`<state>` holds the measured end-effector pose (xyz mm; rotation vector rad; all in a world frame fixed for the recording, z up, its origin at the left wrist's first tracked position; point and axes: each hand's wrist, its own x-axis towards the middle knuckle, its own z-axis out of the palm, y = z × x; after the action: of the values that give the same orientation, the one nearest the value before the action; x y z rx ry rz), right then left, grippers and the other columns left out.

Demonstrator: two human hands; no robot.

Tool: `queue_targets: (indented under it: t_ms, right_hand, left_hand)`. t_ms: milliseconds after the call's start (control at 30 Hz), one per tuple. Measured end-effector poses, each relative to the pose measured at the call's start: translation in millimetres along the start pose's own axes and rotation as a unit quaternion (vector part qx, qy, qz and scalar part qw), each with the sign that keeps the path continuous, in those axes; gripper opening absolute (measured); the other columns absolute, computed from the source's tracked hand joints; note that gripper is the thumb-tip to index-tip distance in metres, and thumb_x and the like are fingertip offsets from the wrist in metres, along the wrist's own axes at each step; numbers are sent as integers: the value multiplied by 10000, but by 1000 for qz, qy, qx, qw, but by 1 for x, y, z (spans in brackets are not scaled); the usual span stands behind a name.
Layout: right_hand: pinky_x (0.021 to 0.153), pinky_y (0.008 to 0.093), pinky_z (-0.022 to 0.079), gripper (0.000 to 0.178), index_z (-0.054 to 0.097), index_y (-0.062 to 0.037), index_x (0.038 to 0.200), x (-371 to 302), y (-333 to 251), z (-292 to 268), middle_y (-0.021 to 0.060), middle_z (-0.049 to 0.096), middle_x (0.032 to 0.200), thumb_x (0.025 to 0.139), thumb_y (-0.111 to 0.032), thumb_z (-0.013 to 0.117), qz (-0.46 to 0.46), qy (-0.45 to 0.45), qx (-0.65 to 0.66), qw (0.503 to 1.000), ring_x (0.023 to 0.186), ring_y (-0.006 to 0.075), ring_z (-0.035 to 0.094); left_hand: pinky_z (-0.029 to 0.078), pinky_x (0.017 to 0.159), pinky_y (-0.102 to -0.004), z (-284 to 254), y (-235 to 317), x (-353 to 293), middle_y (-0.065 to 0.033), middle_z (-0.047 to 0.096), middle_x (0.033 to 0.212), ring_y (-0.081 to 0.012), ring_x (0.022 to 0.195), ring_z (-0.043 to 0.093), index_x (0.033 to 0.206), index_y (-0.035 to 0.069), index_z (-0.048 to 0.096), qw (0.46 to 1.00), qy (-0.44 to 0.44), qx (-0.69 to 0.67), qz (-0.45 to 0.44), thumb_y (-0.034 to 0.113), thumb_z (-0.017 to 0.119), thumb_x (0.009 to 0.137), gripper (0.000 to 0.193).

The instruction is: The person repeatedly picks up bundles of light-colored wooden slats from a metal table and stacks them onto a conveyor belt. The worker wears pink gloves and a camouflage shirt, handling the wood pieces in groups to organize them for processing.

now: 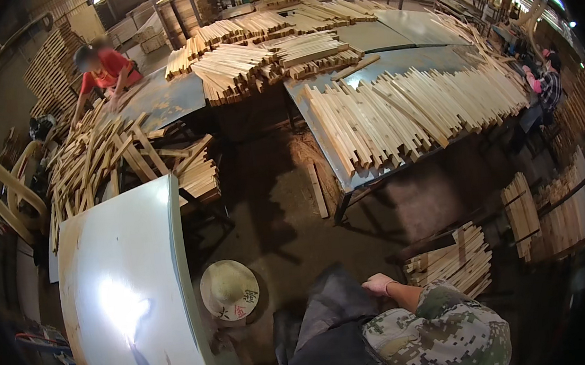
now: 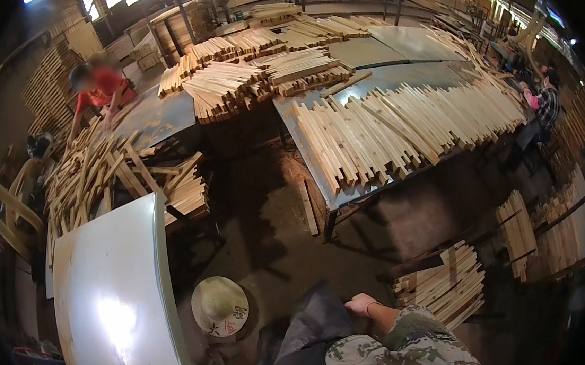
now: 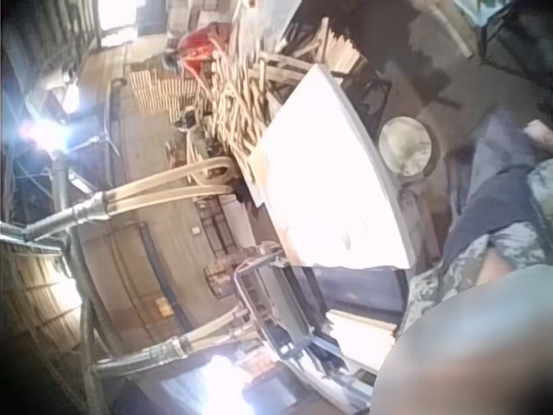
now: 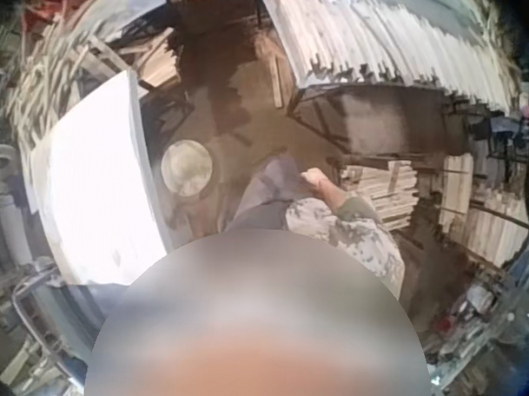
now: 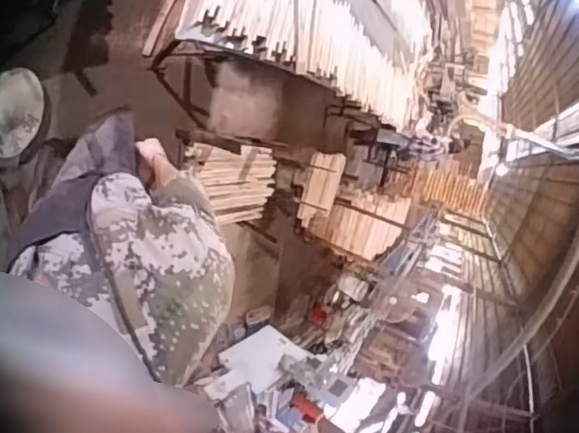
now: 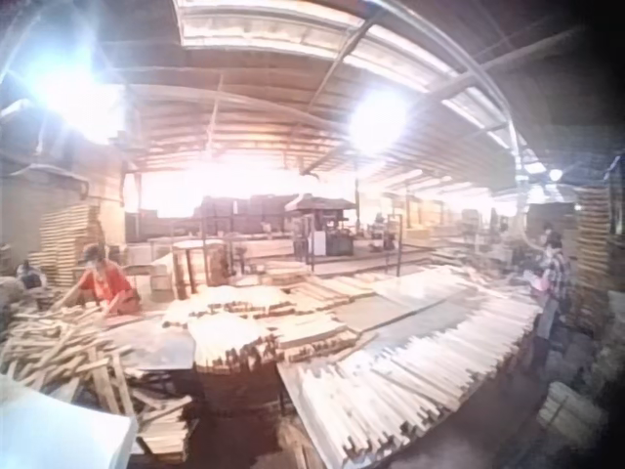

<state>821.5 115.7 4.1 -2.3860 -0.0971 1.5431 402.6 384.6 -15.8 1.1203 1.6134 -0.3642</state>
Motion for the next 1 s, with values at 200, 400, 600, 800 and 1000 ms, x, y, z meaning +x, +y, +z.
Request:
queue_targets:
  t_ms: [200,400,600,800,1000]
  right_hand:
    - [954,432,582,487,782,-30,1250,60,49,24,177,788,1182,1010,-424,627,4,40,21,999,1103,338,744]
    - [836,406,582,459,780,-41,1245,71,-10,-16,120,771,1129,1002,-419,688,13,31,85,996,973,244,718]
    - [706,428,543,359,745,-17,1070,90,-47,-79,98,726,882,1018,-360,652,0,85,36,996,776,264,692]
    - [901,447,538,436,720,9,1171,65,-75,-110,181,748,1109,1033,-390,609,61,103,286,951,996,367,705]
    - [1035,460,511,550,660,34,1327,108,-9,-175,237,736,1269,973,-385,693,54,289,243,924,1193,367,688]
  left_hand:
    - [372,842,-434,3,85,35,-71,472,1037,-234,927,435,1070,101,548,999,-27,4,19,374,578,1073,275]
    - [339,697,-448,-21,170,126,-35,394,824,-209,721,365,884,140,496,995,-29,-89,21,395,579,1055,318]
    - [433,748,-473,-26,310,210,-57,493,810,-230,759,487,875,150,546,984,-66,-167,0,407,533,1081,330]
    - [188,465,-356,2,427,207,33,328,623,-145,478,304,773,231,476,983,-157,-86,33,338,606,991,274]
    - [310,483,-367,72,465,202,-12,493,665,-189,504,427,829,203,554,990,-141,17,-22,377,629,1005,259]
